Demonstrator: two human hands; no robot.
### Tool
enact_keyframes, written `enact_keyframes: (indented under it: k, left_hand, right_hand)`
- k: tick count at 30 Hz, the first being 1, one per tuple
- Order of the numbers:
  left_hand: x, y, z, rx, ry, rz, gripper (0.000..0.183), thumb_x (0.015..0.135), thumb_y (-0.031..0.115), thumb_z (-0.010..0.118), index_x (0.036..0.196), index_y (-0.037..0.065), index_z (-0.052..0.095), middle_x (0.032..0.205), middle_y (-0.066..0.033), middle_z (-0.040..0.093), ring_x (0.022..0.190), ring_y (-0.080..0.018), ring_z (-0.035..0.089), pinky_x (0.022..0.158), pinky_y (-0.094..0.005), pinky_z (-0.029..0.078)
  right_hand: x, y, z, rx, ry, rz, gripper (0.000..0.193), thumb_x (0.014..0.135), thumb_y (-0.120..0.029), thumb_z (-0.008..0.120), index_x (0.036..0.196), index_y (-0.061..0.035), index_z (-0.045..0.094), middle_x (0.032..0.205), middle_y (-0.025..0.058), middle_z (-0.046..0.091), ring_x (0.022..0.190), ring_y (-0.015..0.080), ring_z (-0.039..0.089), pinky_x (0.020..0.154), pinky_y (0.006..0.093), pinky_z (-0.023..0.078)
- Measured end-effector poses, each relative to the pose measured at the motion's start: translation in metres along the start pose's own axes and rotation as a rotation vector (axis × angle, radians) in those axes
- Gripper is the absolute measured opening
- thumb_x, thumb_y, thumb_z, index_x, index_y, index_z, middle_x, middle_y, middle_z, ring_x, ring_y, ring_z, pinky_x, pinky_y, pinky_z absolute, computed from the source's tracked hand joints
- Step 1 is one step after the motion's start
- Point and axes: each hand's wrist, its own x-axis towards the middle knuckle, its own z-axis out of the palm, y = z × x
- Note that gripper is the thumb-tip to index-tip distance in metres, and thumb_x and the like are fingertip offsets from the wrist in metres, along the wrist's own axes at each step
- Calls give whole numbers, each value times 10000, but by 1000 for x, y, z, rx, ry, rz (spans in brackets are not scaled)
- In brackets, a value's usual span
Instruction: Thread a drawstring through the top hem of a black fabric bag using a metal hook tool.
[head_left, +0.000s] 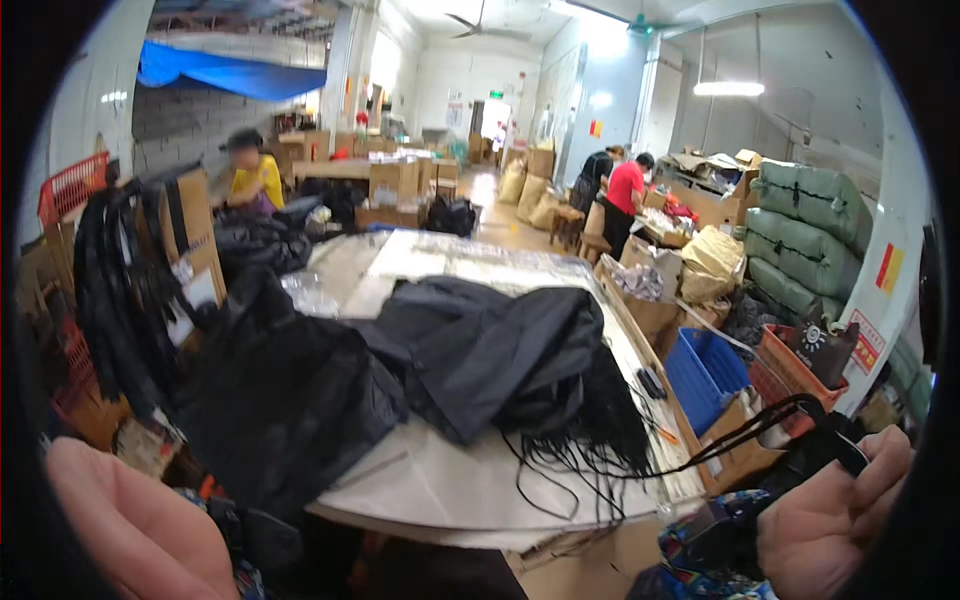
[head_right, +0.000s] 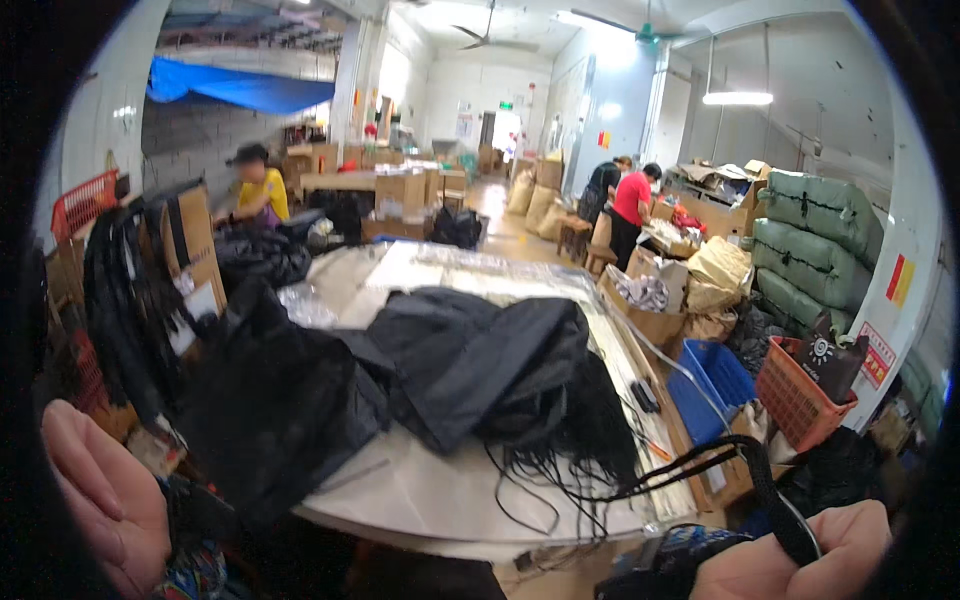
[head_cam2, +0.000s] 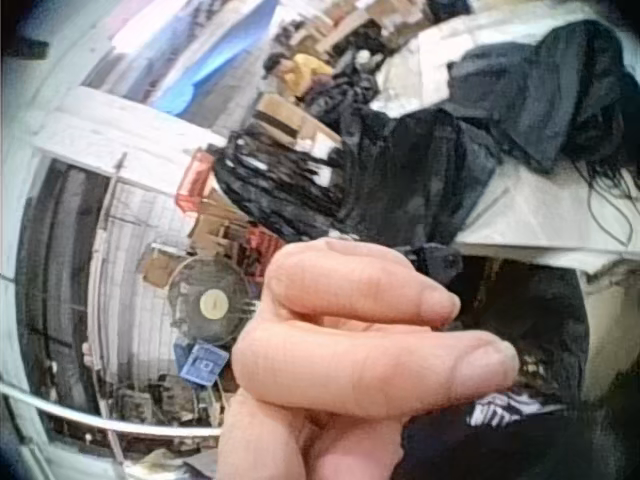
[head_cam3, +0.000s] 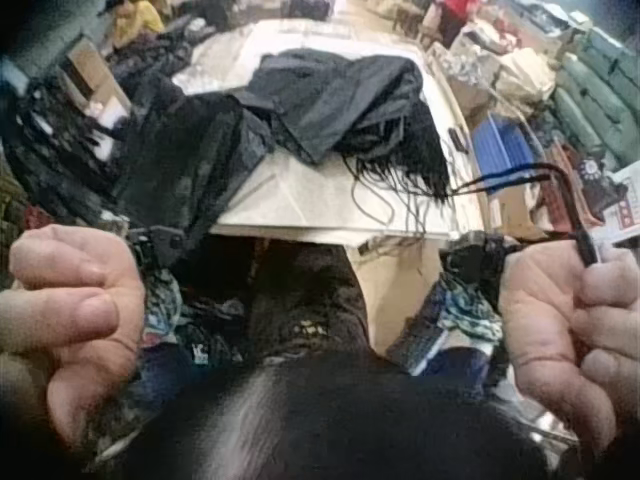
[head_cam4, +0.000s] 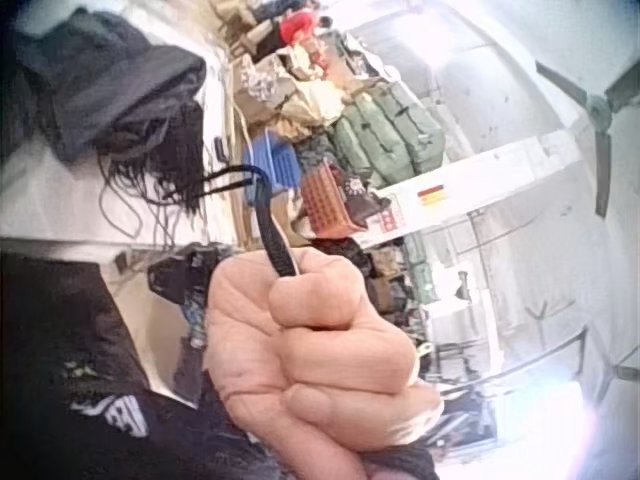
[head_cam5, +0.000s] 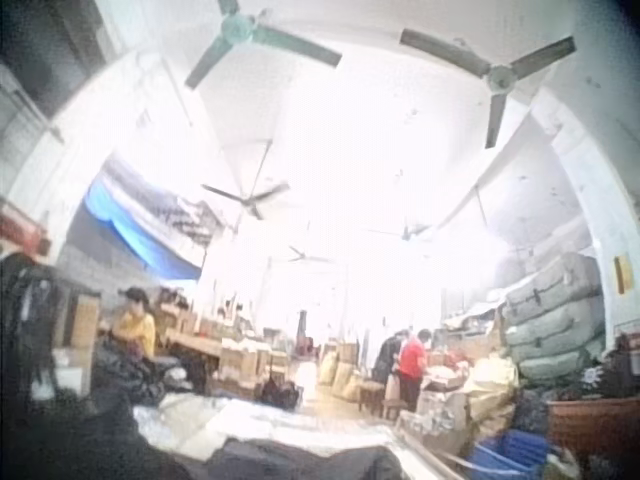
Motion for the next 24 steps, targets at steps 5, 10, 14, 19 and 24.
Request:
enact_keyframes:
  k: [5, 10, 14, 19, 24]
  left_hand:
    - [-46, -22, -52, 58, -29, -264, 203, 898, 273, 415, 785, 105, 418, 757, -7, 326, 699, -119, 345, 722, -280, 312]
    - [-38, 22, -87, 213, -229, -295, 222, 899, 297, 403, 761, 124, 430, 738, 9, 314, 700, -108, 327, 738, -282, 294]
    - [-32, 37, -71, 326, -580, -157, 283, 899, 399, 376, 793, 145, 445, 760, 3, 303, 769, -129, 300, 784, -347, 265]
    - [-35, 30, -86, 222, -685, -15, 259, 884, 418, 412, 795, 187, 490, 723, 32, 304, 739, -124, 312, 764, -328, 266]
    - [-41, 2, -89, 40, -672, 72, 197, 861, 416, 478, 795, 239, 530, 687, 58, 337, 721, -98, 352, 728, -275, 279]
  right_hand:
    - [37, -86, 55, -98, -195, 7, 129, 834, 4, 430, 739, -80, 401, 614, 3, 300, 523, 92, 318, 523, 199, 265]
    - [-12, -65, 6, -143, -287, 148, 159, 820, 31, 425, 713, -81, 391, 602, 1, 286, 515, 94, 309, 531, 198, 261]
    - [-40, -57, -11, -215, -371, 188, 183, 809, 53, 422, 692, -82, 384, 592, 0, 274, 508, 96, 301, 537, 196, 257]
    - [-48, -64, -11, 672, -72, 378, 209, 720, 93, 505, 682, -77, 388, 592, -1, 263, 511, 107, 306, 537, 208, 261]
    - [-35, -74, -14, 243, -547, 411, 228, 700, 99, 525, 680, -80, 384, 598, 3, 281, 526, 112, 330, 539, 216, 273]
